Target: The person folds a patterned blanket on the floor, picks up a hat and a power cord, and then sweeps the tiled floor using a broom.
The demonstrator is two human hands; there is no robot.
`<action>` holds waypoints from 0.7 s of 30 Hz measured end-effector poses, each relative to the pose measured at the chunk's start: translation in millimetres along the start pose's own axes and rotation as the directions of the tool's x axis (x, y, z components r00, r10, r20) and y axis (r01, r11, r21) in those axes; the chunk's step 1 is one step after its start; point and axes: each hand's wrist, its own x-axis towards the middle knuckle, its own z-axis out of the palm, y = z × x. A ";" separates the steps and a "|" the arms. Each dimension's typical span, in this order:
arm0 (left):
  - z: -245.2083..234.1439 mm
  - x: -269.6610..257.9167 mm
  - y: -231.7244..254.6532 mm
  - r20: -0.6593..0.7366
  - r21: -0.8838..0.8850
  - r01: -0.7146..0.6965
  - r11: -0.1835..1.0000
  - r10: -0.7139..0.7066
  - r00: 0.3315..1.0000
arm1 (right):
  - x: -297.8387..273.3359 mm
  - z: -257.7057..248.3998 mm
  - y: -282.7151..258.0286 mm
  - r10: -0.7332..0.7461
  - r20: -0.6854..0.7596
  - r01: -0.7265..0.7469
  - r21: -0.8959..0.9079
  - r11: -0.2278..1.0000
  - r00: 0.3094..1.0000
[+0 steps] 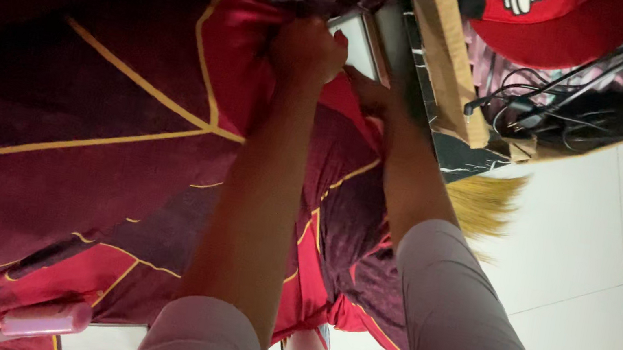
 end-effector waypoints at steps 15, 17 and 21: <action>3.8 -68.4 -21.2 -0.454 0.002 -0.449 0.894 0.401 0.796 | -301.5 103.4 -96.2 -0.766 -0.180 0.375 -0.788 0.488 0.618; -7.1 -123.0 -31.2 -0.436 0.005 -0.571 0.821 0.516 0.737 | -321.2 130.0 -90.2 -0.692 -0.183 0.282 -0.818 0.502 0.699; 6.1 -251.6 -87.4 -0.233 0.012 -0.782 0.623 0.762 0.604 | -289.1 126.3 -59.9 -0.578 -0.536 0.309 -0.511 0.802 0.615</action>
